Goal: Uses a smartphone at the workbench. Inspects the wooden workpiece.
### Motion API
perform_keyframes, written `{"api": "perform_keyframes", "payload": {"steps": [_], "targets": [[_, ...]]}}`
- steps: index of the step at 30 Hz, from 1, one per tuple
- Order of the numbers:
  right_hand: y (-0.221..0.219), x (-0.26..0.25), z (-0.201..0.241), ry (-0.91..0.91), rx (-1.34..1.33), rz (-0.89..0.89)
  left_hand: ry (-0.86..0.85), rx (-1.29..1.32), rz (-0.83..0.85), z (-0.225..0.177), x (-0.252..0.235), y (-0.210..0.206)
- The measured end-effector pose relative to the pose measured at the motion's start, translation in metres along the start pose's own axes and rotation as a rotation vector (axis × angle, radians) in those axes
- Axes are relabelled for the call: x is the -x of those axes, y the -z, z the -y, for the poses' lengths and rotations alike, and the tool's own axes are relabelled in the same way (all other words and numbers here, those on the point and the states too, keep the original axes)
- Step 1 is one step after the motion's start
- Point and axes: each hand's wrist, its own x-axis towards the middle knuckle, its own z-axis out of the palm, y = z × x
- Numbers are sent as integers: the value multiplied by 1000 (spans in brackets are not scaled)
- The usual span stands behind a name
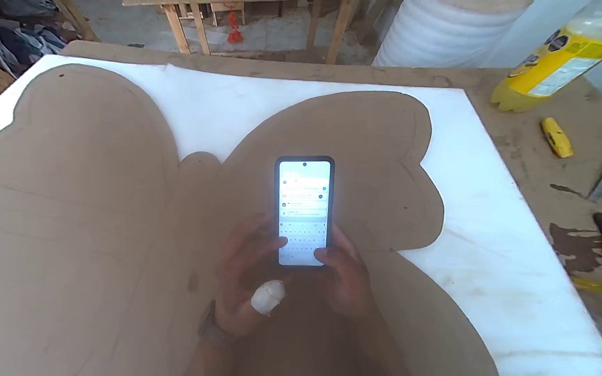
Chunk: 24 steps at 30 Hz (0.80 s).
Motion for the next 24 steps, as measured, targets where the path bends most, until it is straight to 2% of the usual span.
{"api": "perform_keyframes", "payload": {"steps": [17,24], "targets": [[-2,0,0,7,183,-22,-3,-89,-24,2,1,0],[-5,0,2,-9,220,-58,-9,-29,-5,2,2,0]]}}
